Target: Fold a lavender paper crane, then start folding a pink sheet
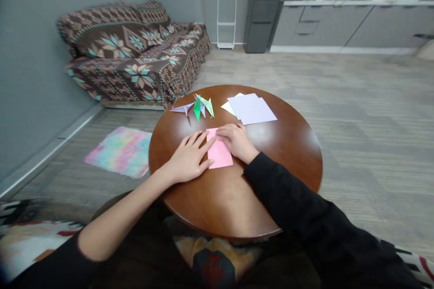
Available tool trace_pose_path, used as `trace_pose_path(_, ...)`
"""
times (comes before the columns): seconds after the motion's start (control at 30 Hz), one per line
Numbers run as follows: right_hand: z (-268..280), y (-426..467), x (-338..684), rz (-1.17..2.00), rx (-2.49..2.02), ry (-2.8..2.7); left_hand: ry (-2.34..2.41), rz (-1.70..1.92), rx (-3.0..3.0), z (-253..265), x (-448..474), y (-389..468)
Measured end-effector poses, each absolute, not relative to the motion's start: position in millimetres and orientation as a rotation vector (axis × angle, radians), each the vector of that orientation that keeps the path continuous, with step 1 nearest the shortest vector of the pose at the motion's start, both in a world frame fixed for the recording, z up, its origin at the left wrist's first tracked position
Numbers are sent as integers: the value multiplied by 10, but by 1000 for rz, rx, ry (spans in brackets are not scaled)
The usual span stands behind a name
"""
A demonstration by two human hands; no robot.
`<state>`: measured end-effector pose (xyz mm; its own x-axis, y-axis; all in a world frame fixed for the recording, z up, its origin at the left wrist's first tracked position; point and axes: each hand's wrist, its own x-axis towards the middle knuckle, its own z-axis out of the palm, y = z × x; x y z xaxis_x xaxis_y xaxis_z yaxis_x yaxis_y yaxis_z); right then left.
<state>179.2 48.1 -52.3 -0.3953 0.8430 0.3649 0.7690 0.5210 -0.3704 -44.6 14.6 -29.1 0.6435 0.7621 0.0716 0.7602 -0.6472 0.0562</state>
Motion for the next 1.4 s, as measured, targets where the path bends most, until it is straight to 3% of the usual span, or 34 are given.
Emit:
trace_pose_path(0.37,-547,529,2099,236,-1187,-2370,1317,108,2822,-260,-435,135)
trace_pose_path(0.8,-416,-131,2344,150,-1073,-2540,1321,74,2820,-231,-421,125)
trace_pose_path(1.4,-389,-277,1683,134,-1459,-2377,1313,99,2852,-262,-428,133)
